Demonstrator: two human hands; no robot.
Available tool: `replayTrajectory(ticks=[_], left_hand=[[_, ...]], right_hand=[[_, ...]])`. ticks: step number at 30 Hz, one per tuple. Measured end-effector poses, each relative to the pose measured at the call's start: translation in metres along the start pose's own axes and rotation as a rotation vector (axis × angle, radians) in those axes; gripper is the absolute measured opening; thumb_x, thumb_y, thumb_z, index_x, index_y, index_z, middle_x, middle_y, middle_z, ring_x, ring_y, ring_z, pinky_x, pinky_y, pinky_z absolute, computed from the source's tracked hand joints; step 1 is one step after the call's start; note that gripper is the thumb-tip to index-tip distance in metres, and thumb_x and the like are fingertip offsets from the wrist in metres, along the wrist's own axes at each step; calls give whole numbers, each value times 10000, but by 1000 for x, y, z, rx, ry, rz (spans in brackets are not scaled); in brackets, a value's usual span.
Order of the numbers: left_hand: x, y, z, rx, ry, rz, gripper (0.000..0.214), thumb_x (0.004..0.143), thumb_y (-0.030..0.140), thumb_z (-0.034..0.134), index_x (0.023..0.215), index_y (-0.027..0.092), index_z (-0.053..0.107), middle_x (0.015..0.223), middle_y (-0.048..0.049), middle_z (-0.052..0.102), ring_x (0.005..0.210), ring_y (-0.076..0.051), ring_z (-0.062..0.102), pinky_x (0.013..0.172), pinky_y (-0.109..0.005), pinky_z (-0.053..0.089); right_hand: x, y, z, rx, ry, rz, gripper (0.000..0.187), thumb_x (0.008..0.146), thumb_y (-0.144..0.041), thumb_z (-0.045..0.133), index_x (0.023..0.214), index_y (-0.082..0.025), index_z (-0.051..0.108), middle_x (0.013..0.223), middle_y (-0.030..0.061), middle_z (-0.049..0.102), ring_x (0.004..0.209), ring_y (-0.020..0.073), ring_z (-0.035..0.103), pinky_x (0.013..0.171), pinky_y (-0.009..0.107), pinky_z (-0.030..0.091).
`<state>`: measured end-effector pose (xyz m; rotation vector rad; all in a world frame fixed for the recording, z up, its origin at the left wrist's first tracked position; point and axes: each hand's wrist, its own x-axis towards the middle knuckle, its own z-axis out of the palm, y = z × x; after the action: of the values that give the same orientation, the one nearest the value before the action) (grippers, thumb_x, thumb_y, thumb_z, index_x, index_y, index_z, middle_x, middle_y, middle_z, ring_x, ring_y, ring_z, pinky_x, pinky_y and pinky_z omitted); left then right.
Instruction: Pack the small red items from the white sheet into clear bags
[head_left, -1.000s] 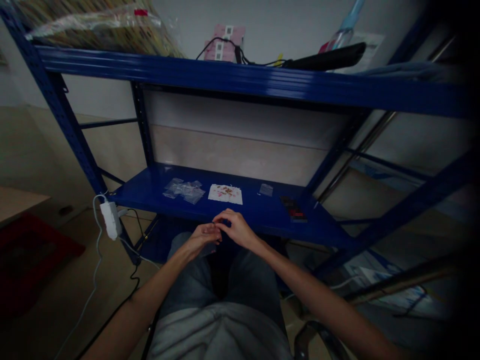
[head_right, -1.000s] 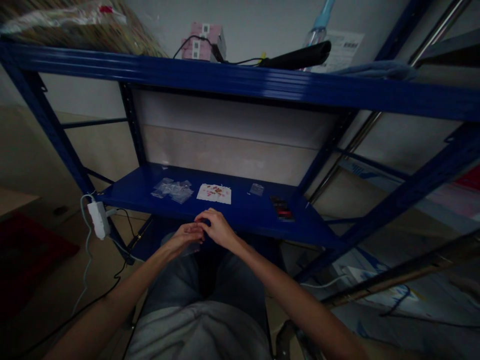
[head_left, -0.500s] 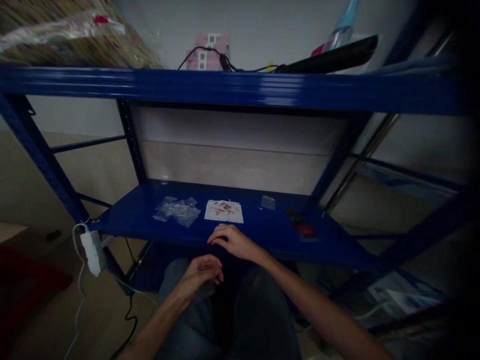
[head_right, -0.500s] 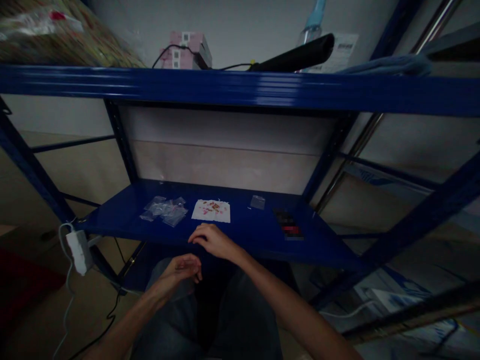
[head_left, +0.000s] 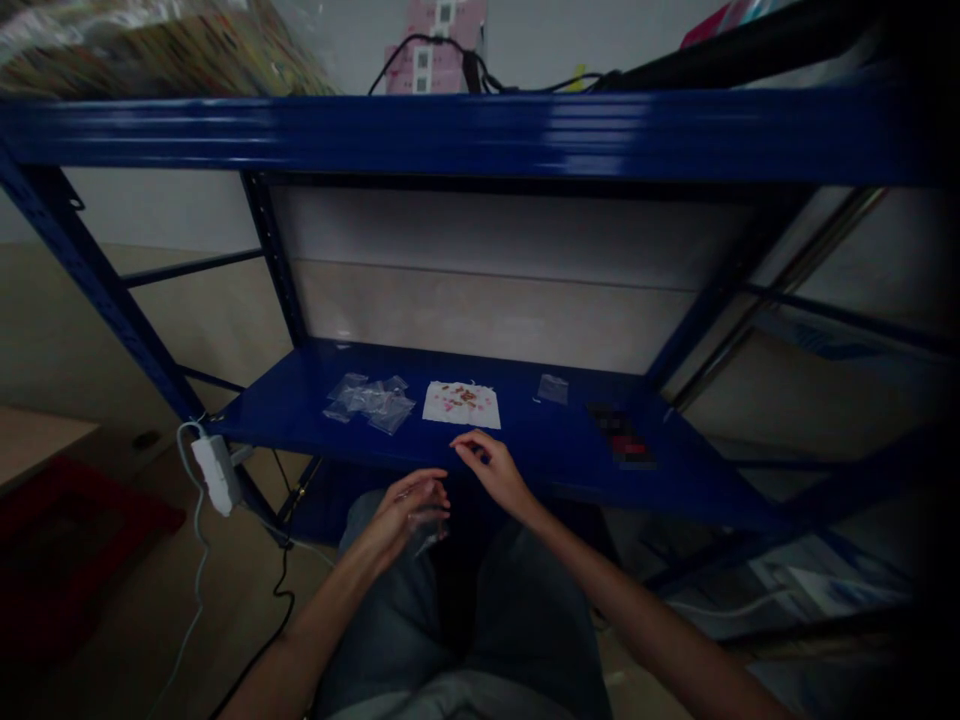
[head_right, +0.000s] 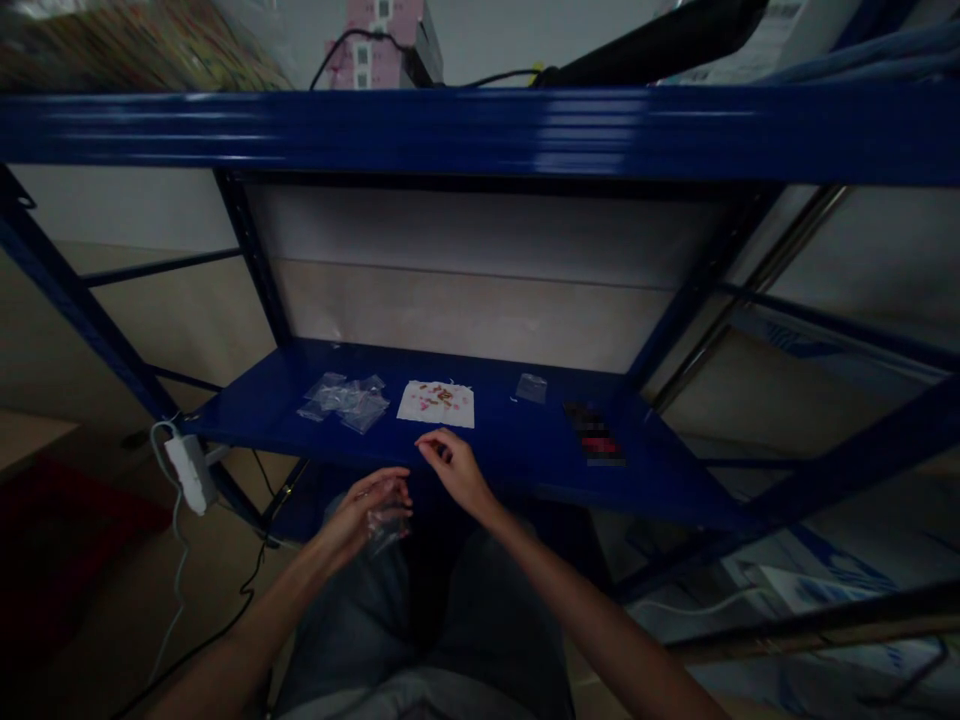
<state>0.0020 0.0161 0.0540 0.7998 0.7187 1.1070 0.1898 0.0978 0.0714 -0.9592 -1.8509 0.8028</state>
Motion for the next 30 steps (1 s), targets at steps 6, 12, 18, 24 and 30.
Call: replayTrajectory(ticks=[6,12,18,24,30], left_hand=[[-18,-17,9,-33,-169,-23,610,694,290,809,1228,219,522,847,-29,657,796,-183,672,808,-384,540],[-40,-34,18,-8,-304,-99,646,673,213,827,1222,228,488,972,-64,695,830,-199,700,839,-379,517],[-34,-37,19,150,-315,-158,473,767,408,734,1118,119,605,1088,-212,684,969,-300,685,803,-395,530],[-20,-39,19,281,-169,21,493,772,531,674,1016,103,665,981,-179,723,829,-271,712,699,-353,559],[-28,-40,19,320,-97,102,449,793,536,646,923,108,686,878,-145,736,741,-244,714,642,-313,550]], right_hand=[[-71,-36,14,43,-45,46,212,870,-396,593,884,-209,692,896,45,625,809,168,574,655,269,405],[-118,-40,17,56,12,124,197,840,-397,617,797,-209,660,846,33,616,793,176,574,634,265,403],[-122,-24,8,182,145,197,257,851,-456,566,762,-215,575,717,5,588,693,171,562,653,280,440],[-120,-11,5,240,152,253,253,820,-449,603,749,-208,577,657,-1,565,618,162,538,594,274,424],[-127,-18,6,238,128,258,244,820,-442,625,813,-199,642,777,25,627,734,177,569,669,278,429]])
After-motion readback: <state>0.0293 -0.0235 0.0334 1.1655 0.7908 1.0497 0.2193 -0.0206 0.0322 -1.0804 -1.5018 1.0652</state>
